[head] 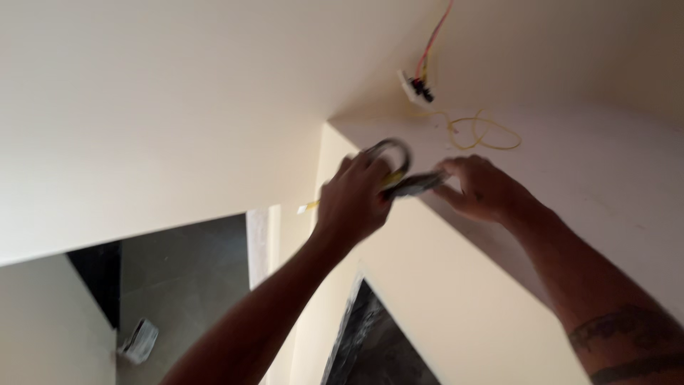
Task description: The person wires an electrical plug by stripping a yellow wire with a wire stripper and securing it to the plug terminals using a screwdriver.
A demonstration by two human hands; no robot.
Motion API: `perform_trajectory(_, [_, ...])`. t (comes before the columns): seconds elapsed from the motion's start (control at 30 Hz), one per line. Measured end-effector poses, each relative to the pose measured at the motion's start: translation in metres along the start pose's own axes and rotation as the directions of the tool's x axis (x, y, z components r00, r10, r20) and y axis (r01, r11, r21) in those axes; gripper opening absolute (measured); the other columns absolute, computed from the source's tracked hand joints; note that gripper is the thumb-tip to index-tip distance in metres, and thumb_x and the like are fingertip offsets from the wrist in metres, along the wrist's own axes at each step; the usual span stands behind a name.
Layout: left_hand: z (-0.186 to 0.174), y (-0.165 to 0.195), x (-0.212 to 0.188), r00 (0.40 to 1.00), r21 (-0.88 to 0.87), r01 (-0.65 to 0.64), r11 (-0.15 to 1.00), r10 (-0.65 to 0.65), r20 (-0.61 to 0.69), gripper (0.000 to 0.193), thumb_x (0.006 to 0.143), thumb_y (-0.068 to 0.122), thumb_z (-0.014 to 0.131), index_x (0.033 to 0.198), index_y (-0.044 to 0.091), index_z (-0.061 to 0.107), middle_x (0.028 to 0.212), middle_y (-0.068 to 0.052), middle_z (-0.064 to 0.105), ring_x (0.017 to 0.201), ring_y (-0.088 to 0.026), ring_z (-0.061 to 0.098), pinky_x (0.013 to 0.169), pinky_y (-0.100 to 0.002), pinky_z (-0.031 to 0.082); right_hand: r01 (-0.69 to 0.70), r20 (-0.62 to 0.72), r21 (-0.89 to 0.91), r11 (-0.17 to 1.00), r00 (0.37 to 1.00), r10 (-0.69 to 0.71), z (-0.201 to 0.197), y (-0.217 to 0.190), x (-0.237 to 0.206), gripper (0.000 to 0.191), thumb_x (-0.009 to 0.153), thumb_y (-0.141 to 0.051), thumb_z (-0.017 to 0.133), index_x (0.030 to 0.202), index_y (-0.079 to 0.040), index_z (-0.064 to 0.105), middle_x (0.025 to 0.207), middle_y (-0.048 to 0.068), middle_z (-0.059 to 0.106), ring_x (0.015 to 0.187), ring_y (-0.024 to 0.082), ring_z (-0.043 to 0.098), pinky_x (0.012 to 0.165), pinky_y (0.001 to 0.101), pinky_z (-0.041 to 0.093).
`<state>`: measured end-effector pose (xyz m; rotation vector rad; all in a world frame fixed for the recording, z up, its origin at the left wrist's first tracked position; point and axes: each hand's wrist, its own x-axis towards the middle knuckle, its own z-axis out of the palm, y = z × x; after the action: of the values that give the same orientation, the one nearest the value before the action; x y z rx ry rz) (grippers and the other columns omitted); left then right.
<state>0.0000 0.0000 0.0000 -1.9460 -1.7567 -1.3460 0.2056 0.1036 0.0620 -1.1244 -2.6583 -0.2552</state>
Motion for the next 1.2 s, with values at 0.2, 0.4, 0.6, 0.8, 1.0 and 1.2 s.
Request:
perform_trajectory(0.2, [0.082, 0.007, 0.093, 0.952, 0.118, -0.3, 0.947, 0.288, 0.106, 0.038, 0.078, 0.012, 0.075, 0.114, 0.014, 0.066, 0.114, -0.006, 0.063, 0.107, -0.028, 0.062, 0.066, -0.045, 0.058, -0.222, -0.079, 0.43, 0.875, 0.956, 0.282, 0.048, 0.042, -0.029, 0.06, 0.094, -0.05, 0.062, 0.138, -0.009, 0.057, 0.132, 0.018, 0.063, 0.118, 0.033, 0.062, 0.098, 0.0466, 0.049])
perform_trajectory(0.4, [0.143, -0.002, 0.133, 0.884, 0.158, -0.425, 0.891, 0.372, 0.283, 0.029, 0.086, 0.019, 0.068, 0.115, 0.018, 0.066, 0.116, -0.007, 0.061, 0.11, -0.028, 0.059, 0.064, -0.045, 0.056, -0.355, -0.093, 0.49, 0.796, 0.887, 0.453, 0.054, 0.041, -0.039, 0.056, 0.081, -0.039, 0.078, 0.125, -0.007, 0.061, 0.12, 0.017, 0.067, 0.112, 0.029, 0.066, 0.092, 0.043, 0.054])
perform_trajectory(0.6, [0.159, -0.004, 0.123, 0.89, -0.068, -0.41, 0.91, 0.415, 0.188, 0.047, 0.077, 0.021, 0.077, 0.121, 0.012, 0.064, 0.128, -0.009, 0.061, 0.114, -0.027, 0.058, 0.081, -0.045, 0.053, -0.484, -0.021, 0.554, 0.677, 0.805, 0.592, 0.061, 0.042, -0.038, 0.068, 0.081, -0.035, 0.076, 0.139, -0.009, 0.054, 0.124, 0.017, 0.065, 0.111, 0.031, 0.064, 0.092, 0.0442, 0.053])
perform_trajectory(0.8, [0.152, -0.002, 0.132, 0.93, -0.068, -0.213, 0.975, 0.223, 0.291, 0.064, 0.065, 0.024, 0.087, 0.121, 0.007, 0.061, 0.132, -0.012, 0.058, 0.119, -0.03, 0.056, 0.087, -0.047, 0.051, -0.675, 0.259, 0.558, 0.483, 0.695, 0.671, 0.066, 0.044, -0.036, 0.063, 0.088, -0.036, 0.074, 0.14, -0.009, 0.052, 0.128, 0.015, 0.061, 0.12, 0.029, 0.059, 0.104, 0.0447, 0.048])
perform_trajectory(1.0, [0.144, 0.006, 0.146, 0.951, -0.052, -0.155, 0.987, 0.163, 0.264, 0.094, 0.059, 0.029, 0.09, 0.142, 0.006, 0.053, 0.151, -0.016, 0.045, 0.131, -0.034, 0.047, 0.09, -0.049, 0.047, -0.661, 0.258, 0.485, 0.572, 0.734, 0.629, 0.061, 0.04, -0.028, 0.06, 0.087, -0.035, 0.074, 0.137, -0.008, 0.054, 0.129, 0.015, 0.059, 0.124, 0.032, 0.054, 0.112, 0.0471, 0.039])
perform_trajectory(1.2, [0.145, 0.007, 0.144, 0.953, -0.02, -0.098, 0.995, 0.099, 0.287, 0.087, 0.062, 0.032, 0.09, 0.137, 0.007, 0.056, 0.151, -0.014, 0.045, 0.129, -0.032, 0.048, 0.094, -0.048, 0.044, -0.643, 0.298, 0.466, 0.608, 0.761, 0.576, 0.066, 0.042, -0.028, 0.052, 0.088, -0.032, 0.072, 0.133, -0.009, 0.056, 0.127, 0.014, 0.058, 0.126, 0.031, 0.051, 0.112, 0.0499, 0.034])
